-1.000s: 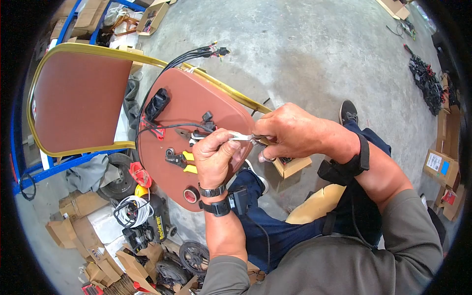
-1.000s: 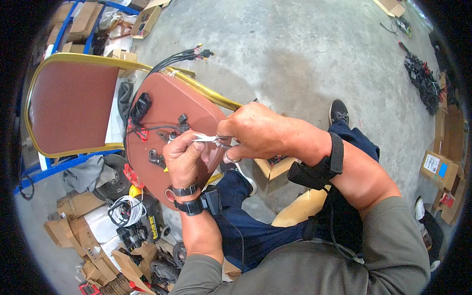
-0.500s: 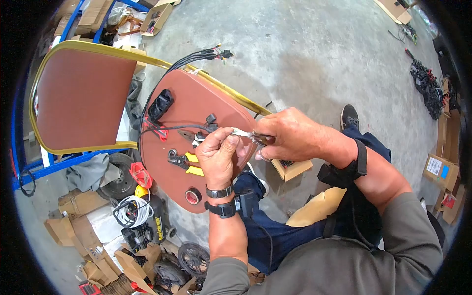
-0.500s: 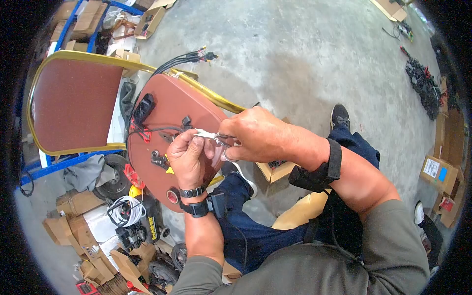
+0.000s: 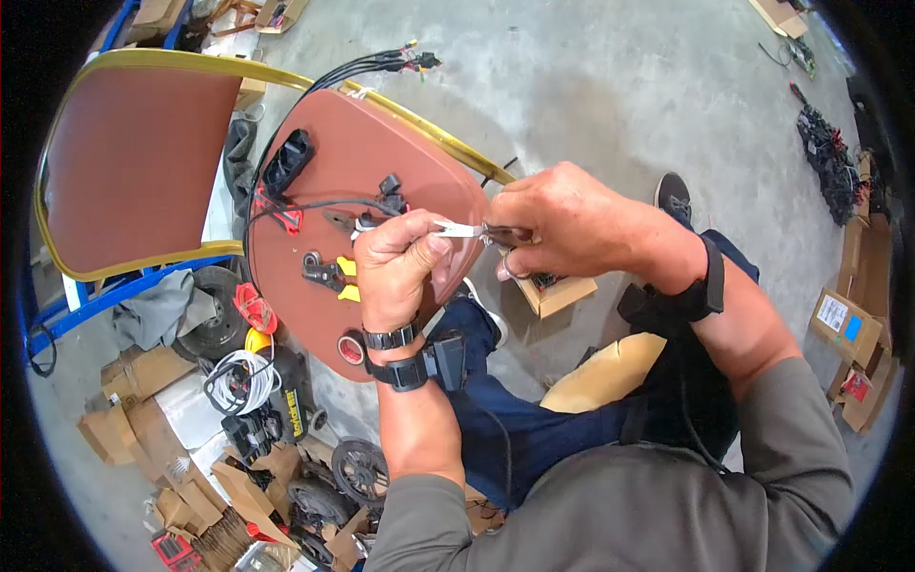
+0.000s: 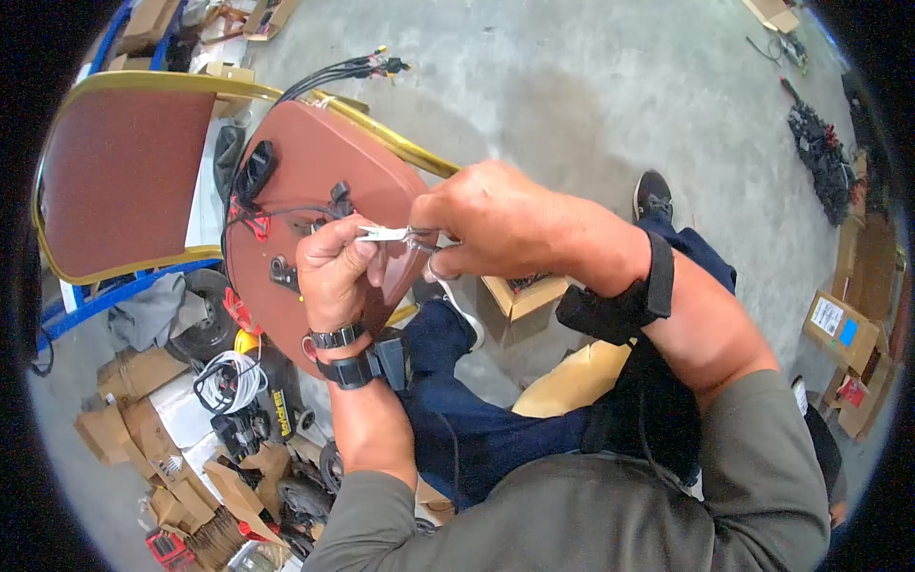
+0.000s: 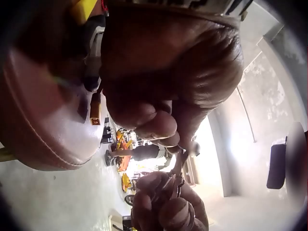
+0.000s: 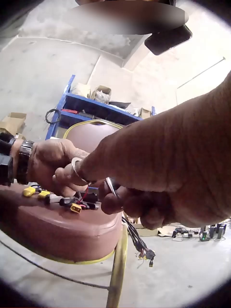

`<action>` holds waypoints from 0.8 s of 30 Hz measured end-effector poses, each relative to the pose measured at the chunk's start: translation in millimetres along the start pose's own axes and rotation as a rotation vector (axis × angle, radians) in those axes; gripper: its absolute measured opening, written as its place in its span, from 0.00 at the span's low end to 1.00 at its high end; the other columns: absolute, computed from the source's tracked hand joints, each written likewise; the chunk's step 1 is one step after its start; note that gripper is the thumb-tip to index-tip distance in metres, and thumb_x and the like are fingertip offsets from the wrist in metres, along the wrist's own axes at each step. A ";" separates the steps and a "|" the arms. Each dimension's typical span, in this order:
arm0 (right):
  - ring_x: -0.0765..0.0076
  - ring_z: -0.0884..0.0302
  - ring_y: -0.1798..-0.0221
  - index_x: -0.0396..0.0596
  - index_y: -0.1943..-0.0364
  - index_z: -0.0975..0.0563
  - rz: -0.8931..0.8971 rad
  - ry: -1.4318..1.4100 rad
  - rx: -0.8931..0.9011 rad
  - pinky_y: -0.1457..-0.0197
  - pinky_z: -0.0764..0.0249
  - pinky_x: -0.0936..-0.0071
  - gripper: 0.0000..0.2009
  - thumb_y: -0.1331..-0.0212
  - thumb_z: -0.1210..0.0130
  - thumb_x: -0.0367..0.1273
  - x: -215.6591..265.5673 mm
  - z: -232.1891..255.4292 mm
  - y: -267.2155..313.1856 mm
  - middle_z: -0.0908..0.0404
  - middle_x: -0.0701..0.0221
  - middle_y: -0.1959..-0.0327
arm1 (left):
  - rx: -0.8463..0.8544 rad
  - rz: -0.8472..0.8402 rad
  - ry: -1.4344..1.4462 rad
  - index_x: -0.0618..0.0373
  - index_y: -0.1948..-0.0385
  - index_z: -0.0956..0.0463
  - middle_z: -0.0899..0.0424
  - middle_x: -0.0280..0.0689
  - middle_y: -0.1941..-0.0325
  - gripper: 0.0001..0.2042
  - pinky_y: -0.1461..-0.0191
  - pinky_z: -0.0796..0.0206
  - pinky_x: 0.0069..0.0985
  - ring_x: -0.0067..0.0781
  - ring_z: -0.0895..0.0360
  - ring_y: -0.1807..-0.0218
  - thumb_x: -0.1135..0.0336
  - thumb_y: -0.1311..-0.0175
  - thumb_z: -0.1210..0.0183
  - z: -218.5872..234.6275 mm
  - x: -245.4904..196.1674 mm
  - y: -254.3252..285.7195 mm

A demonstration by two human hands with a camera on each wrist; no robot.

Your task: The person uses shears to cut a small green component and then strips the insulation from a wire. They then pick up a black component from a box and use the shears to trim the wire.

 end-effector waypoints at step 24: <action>0.45 0.17 0.64 0.45 0.69 0.20 -0.036 0.038 -0.105 0.59 0.21 0.55 0.10 0.52 0.33 0.35 -2.7 -10.6 -2.6 0.16 0.59 0.71 | -0.194 -0.081 0.165 0.65 0.54 0.18 0.14 0.41 0.68 0.10 0.67 0.27 0.24 0.27 0.21 0.72 0.78 0.36 0.35 -9.1 12.0 4.7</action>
Point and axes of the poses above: each hand's wrist, its own y-axis away from the middle knuckle, its own z-axis out of the back of the hand, x = y × z, the point moved 2 cm from there along -y, towards the middle knuckle
